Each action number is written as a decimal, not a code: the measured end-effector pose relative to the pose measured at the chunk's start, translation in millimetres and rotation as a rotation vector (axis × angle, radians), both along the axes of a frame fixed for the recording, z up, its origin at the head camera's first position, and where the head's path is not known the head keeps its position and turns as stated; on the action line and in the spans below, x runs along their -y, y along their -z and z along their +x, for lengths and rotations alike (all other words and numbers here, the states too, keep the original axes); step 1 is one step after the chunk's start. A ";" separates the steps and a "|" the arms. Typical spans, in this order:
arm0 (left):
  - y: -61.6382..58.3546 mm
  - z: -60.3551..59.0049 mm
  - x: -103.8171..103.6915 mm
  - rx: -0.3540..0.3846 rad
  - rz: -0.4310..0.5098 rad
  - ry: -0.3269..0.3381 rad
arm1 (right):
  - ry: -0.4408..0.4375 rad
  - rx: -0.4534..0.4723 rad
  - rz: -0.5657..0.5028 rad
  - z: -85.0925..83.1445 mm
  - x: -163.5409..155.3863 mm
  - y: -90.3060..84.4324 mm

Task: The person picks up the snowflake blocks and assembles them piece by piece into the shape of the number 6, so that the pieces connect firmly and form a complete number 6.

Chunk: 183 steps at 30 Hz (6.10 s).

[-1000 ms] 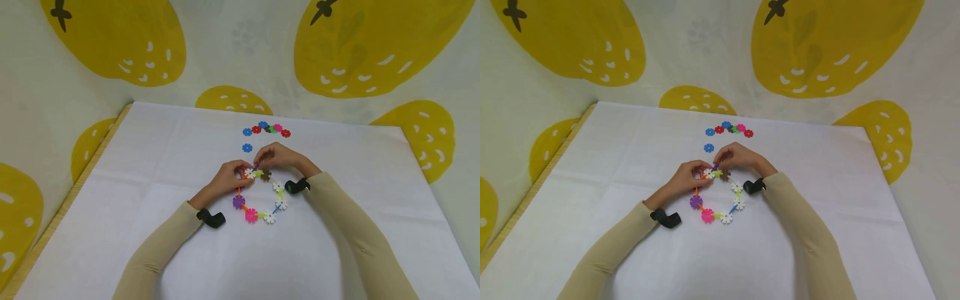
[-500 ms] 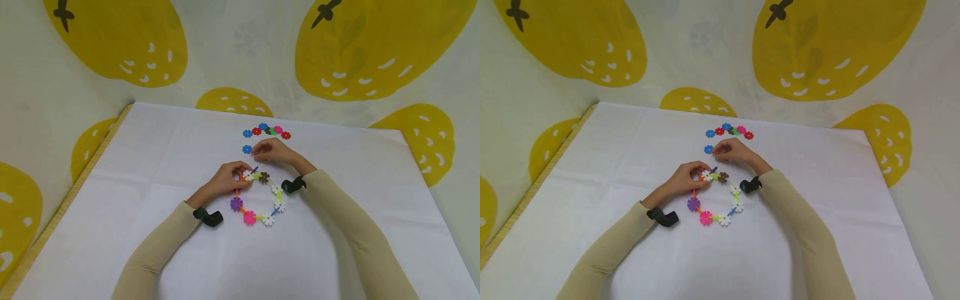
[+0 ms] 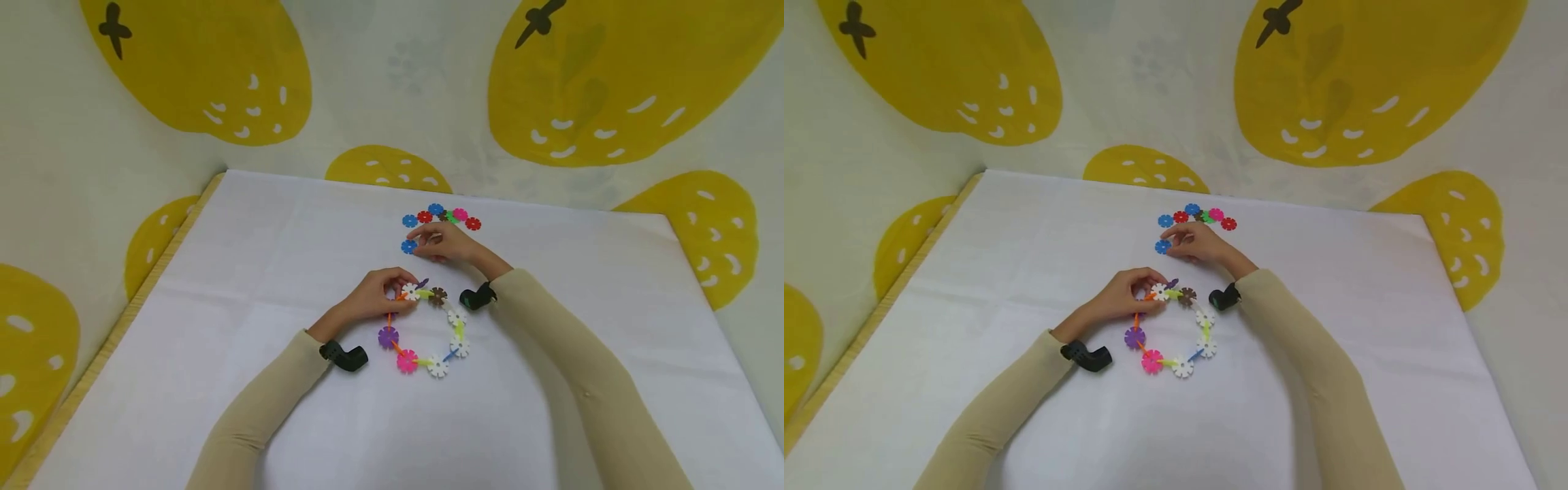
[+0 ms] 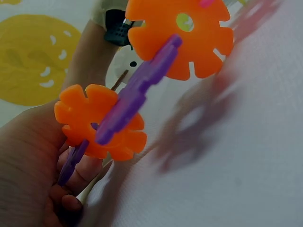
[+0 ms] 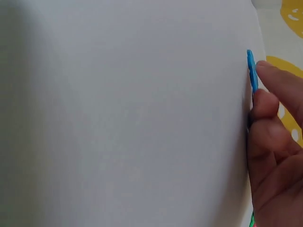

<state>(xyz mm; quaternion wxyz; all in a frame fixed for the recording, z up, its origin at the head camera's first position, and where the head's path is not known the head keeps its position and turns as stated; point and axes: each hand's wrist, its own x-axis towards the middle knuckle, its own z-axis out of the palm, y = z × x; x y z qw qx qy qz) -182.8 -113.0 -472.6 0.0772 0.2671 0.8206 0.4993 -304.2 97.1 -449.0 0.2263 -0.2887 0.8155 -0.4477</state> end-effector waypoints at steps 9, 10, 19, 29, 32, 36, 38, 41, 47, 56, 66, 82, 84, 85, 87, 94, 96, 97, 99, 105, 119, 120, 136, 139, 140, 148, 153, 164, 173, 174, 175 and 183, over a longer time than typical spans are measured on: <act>-2.2 0.6 -0.6 -0.008 -0.016 -0.009 | -0.030 -0.131 0.058 -1.9 7.7 -0.3; -2.6 0.6 -0.7 -0.010 -0.016 -0.011 | -0.025 -0.132 0.063 -1.3 7.4 -0.8; -0.5 1.4 -2.0 -0.009 0.003 -0.013 | 0.076 -0.031 0.090 4.9 2.2 -3.0; -4.0 3.0 -4.7 0.036 -0.007 -0.124 | 0.071 0.084 -0.014 8.3 -13.7 -1.6; -4.6 3.7 -5.7 0.043 -0.005 -0.130 | 0.056 0.095 -0.018 10.2 -20.5 -1.2; -4.8 4.2 -6.6 0.061 0.000 -0.137 | 0.066 0.133 0.001 15.6 -30.1 -3.2; -4.6 3.7 -6.5 0.065 0.000 -0.143 | 0.074 0.158 -0.007 17.3 -34.2 -3.5; -4.3 2.7 -6.0 0.062 0.004 -0.152 | 0.080 0.201 -0.032 19.4 -39.8 -3.5; -3.6 2.5 -5.4 0.059 0.004 -0.158 | 0.043 0.286 -0.077 23.5 -47.7 0.6; -3.8 3.9 -6.4 0.062 0.006 -0.156 | 0.004 0.369 -0.105 26.7 -49.7 8.0; -4.3 4.8 -7.4 0.047 0.011 -0.140 | 0.042 0.399 -0.129 32.1 -49.8 4.7; -1.2 4.7 -9.6 0.047 0.006 -0.133 | 0.029 0.452 -0.157 30.1 -53.3 15.3; -1.3 5.3 -9.7 0.044 0.005 -0.132 | 0.025 0.449 -0.157 32.4 -53.0 14.3; -1.3 5.6 -9.6 0.041 0.004 -0.132 | 0.026 0.448 -0.160 33.7 -52.8 13.3; -1.7 6.1 -9.7 0.038 -0.001 -0.135 | 0.029 0.438 -0.162 35.5 -52.7 11.2; -4.0 6.7 -9.5 0.027 -0.008 -0.135 | -0.012 0.353 -0.161 36.8 -50.6 7.8; -5.1 7.0 -8.8 0.024 -0.006 -0.135 | -0.021 0.325 -0.154 36.8 -49.0 8.2; -5.6 6.9 -8.6 0.020 -0.003 -0.131 | -0.023 0.316 -0.153 37.1 -48.2 7.8; -5.2 5.8 -9.0 0.017 -0.002 -0.121 | -0.025 0.298 -0.149 37.7 -46.4 7.0; -4.4 2.1 -12.3 0.064 -0.012 -0.090 | -0.032 0.271 -0.102 40.1 -40.8 0.2; 2.0 -6.4 -13.7 0.104 0.002 -0.112 | -0.110 0.345 -0.189 42.5 -36.5 3.5; 1.5 -6.5 -13.7 0.105 0.000 -0.110 | -0.108 0.345 -0.188 42.4 -36.2 3.8; -4.6 -4.0 -6.2 0.188 0.067 -0.103 | 0.195 0.207 -0.111 35.2 -64.1 1.3; -3.9 -3.5 -5.4 0.179 0.078 -0.082 | 0.254 0.179 -0.110 32.5 -71.8 1.2; -3.7 -3.3 -5.4 0.177 0.080 -0.076 | 0.278 0.173 -0.112 31.6 -74.3 1.1; -1.5 -1.4 -4.1 0.180 0.064 -0.069 | 0.430 0.102 -0.139 23.5 -82.9 -1.9; 0.3 -2.6 -4.2 0.173 0.068 -0.062 | 0.539 0.086 -0.079 10.8 -83.3 0.7; 1.3 -1.7 -7.4 0.179 0.056 -0.031 | 0.682 0.160 -0.055 -7.0 -81.0 6.4; -0.4 -2.5 -6.6 0.142 0.042 -0.052 | 0.673 0.142 0.049 -13.3 -77.8 3.1; 0.1 -2.7 -6.3 0.137 0.040 -0.060 | 0.668 0.138 0.055 -13.2 -77.3 2.9; 0.6 -2.9 -5.9 0.132 0.039 -0.068 | 0.665 0.132 0.066 -13.1 -76.6 3.0; 1.1 -0.7 -6.3 0.120 0.056 -0.159 | 0.651 0.118 0.025 -5.5 -74.6 7.3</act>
